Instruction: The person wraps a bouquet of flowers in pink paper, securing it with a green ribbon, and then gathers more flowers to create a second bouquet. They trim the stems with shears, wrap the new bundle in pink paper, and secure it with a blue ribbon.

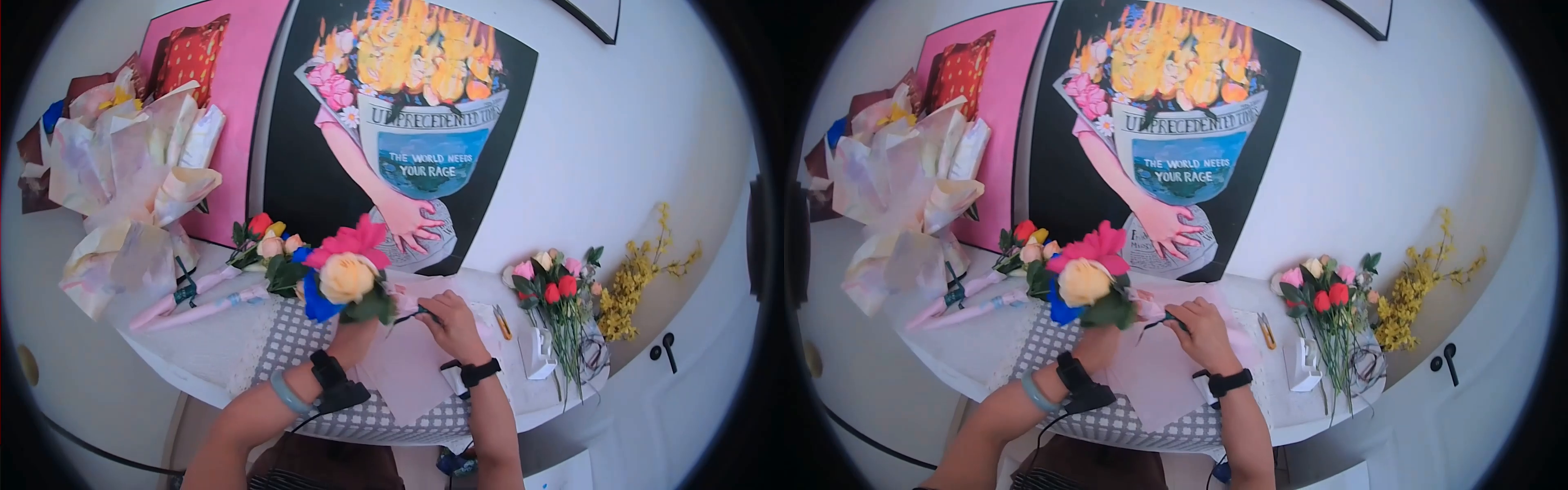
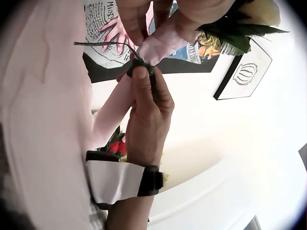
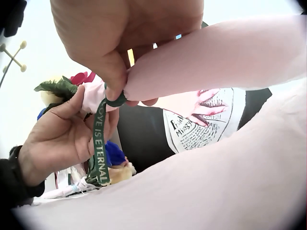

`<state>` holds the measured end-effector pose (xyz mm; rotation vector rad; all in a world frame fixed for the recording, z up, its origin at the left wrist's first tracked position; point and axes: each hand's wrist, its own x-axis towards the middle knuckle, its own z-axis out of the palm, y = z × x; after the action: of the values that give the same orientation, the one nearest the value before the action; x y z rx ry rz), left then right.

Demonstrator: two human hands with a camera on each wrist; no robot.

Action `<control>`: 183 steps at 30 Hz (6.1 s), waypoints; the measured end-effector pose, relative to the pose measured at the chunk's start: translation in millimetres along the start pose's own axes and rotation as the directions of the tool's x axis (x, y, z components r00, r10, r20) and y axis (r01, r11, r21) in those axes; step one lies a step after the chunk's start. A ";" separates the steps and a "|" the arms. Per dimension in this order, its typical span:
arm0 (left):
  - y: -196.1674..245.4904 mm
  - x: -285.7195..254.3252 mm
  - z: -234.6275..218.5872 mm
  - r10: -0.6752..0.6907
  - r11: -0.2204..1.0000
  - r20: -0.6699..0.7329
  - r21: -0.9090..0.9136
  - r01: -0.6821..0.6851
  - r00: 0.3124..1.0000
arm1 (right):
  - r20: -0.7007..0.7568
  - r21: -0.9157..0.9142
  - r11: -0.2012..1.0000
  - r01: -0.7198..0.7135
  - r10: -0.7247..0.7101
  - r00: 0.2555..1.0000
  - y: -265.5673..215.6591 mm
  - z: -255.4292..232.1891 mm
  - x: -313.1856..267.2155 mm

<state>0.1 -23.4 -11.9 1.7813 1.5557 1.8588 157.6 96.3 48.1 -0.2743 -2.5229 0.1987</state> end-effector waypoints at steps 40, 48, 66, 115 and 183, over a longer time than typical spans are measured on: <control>20.7 6.7 3.6 -0.199 0.858 0.034 -0.477 0.191 0.979 | -0.154 -0.110 0.991 0.075 -0.092 0.984 14.8 0.6 -2.6; -20.6 -9.3 22.2 -0.034 0.637 0.258 -0.739 0.220 0.966 | -0.245 -0.056 0.998 0.037 -0.050 0.968 6.6 2.7 0.9; -31.0 4.1 29.5 0.017 0.359 0.151 -0.924 0.135 0.988 | -0.235 -0.338 0.941 -0.031 -0.053 0.970 10.6 15.3 -1.3; 63.5 19.8 -20.1 0.208 0.977 -0.355 0.038 -0.209 0.911 | -0.370 0.131 0.988 -0.082 0.126 0.921 38.1 1.1 -6.7; 56.3 18.5 -3.6 0.029 0.993 0.015 -0.118 -0.027 0.999 | -0.317 0.801 0.597 -0.044 0.486 0.815 45.9 1.7 -28.5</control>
<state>21.5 -38.4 41.5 1.7716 1.3913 1.9004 186.5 133.7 22.1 -0.3121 -1.6344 1.1492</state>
